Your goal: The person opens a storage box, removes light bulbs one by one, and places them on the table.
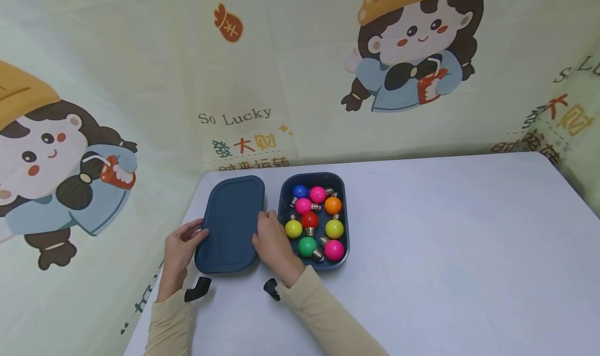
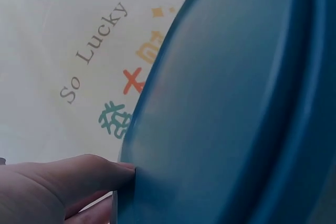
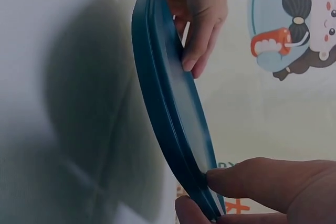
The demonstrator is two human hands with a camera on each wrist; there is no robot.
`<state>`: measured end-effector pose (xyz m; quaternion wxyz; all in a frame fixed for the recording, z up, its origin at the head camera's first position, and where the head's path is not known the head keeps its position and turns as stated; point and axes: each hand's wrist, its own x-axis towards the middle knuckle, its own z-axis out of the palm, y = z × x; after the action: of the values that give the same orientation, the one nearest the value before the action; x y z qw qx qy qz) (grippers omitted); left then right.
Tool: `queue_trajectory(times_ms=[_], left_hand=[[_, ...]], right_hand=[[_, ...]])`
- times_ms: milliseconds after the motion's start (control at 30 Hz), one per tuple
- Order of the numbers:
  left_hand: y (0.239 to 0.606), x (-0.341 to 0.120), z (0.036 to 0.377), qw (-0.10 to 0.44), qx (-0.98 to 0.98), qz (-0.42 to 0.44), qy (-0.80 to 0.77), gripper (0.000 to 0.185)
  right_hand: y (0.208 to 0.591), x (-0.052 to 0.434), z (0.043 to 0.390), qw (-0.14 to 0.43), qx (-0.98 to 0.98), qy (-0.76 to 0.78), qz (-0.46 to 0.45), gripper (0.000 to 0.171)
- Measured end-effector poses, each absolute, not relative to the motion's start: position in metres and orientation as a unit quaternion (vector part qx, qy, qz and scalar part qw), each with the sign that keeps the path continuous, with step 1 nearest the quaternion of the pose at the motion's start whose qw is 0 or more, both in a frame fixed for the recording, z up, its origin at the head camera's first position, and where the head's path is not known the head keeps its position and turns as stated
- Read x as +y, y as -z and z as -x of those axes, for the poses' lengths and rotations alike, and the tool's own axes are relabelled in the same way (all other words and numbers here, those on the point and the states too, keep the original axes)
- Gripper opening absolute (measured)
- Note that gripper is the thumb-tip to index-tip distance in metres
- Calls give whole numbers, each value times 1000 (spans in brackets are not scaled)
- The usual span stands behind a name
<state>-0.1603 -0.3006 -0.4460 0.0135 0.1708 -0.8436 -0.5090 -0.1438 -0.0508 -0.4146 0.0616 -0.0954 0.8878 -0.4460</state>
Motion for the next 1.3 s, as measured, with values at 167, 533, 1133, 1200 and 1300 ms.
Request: queue_trajectory(times_ms=[167, 533, 1133, 1200, 1300], left_hand=[[446, -300, 163, 9, -844, -173, 507, 42], [464, -308, 170, 17, -829, -173, 532, 42], [479, -312, 173, 50, -849, -187, 491, 38], [481, -312, 173, 56, -852, -191, 485, 37], [483, -311, 172, 62, -861, -195, 466, 36]], right_hand=[[417, -55, 143, 66, 894, 435, 88, 54], [419, -69, 150, 94, 932, 335, 101, 46], [427, -88, 151, 151, 939, 291, 103, 48], [428, -88, 150, 148, 940, 290, 103, 51], [429, -89, 149, 141, 941, 289, 107, 53]])
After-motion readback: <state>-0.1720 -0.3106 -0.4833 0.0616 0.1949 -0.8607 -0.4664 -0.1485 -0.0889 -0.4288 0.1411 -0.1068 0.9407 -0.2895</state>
